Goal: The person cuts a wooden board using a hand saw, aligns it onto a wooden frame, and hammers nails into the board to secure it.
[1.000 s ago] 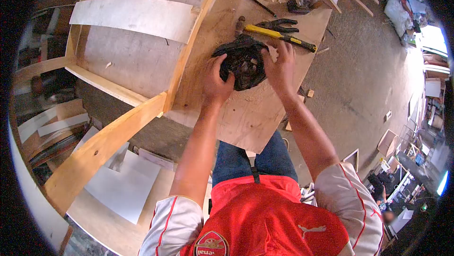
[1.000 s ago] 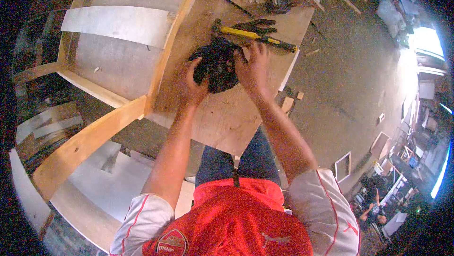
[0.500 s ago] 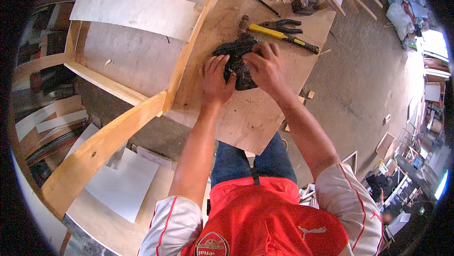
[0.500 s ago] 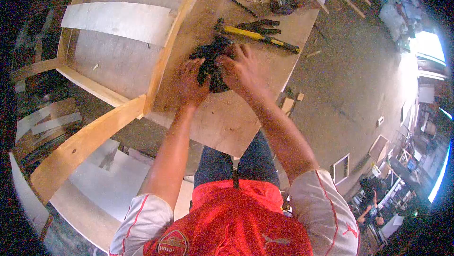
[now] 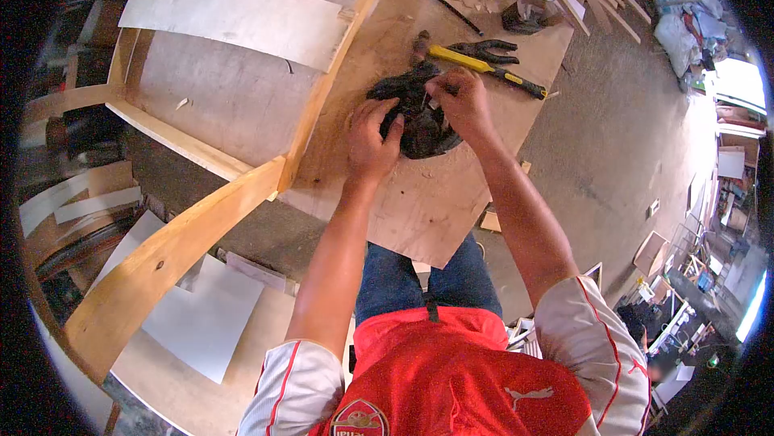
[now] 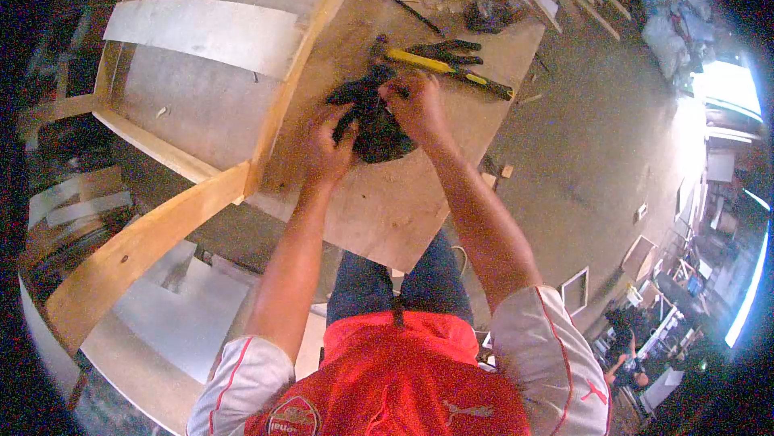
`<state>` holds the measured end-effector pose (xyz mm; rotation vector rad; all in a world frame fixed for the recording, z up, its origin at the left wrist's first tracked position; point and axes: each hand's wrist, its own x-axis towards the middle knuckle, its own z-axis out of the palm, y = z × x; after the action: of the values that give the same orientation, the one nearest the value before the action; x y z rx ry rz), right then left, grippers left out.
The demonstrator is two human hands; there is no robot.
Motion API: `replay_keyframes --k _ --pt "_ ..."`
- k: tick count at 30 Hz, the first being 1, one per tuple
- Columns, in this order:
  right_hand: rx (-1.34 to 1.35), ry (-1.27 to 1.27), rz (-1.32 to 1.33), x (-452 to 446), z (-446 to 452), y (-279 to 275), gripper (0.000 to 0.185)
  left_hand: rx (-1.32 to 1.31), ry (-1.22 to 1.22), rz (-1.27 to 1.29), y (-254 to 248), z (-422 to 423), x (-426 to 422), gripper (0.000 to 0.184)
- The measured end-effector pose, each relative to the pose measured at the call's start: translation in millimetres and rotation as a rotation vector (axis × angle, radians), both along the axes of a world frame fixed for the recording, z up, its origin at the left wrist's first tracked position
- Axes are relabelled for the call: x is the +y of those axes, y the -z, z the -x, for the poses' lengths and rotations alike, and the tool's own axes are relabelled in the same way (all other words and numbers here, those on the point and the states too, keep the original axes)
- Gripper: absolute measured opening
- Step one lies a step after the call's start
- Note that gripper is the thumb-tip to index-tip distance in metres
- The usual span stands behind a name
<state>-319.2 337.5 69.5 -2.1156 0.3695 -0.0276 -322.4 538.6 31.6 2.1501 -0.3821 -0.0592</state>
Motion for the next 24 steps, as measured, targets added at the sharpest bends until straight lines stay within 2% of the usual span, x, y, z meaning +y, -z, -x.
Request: replay_keyframes --k 2,5,8,11,14,17,24 --pt "-0.188 -0.117 0.389 1 5 6 0.016 -0.005 -0.002 -0.039 -3 -2 0 0.034" --pt "-0.179 -0.133 0.535 17 9 -17 0.017 -0.055 -0.006 -0.077 -3 -1 0 0.033" --pt "-0.226 -0.298 0.519 26 7 -14 0.017 -0.079 0.002 -0.092 -1 -1 1 0.032" --pt "-0.166 -0.357 0.645 24 -2 4 0.016 -0.038 0.012 -0.116 -12 -2 0 0.030" --pt "-0.190 -0.225 0.350 12 -9 13 0.014 -0.011 0.003 -0.110 -16 -4 1 0.029" --pt "0.102 -0.070 -0.072 8 -12 -3 0.014 0.002 -0.037 -0.050 -7 -1 1 0.028" --pt "0.080 -0.048 -0.069 13 -12 -11 0.015 0.120 -0.132 0.133 -26 -8 -8 0.026"
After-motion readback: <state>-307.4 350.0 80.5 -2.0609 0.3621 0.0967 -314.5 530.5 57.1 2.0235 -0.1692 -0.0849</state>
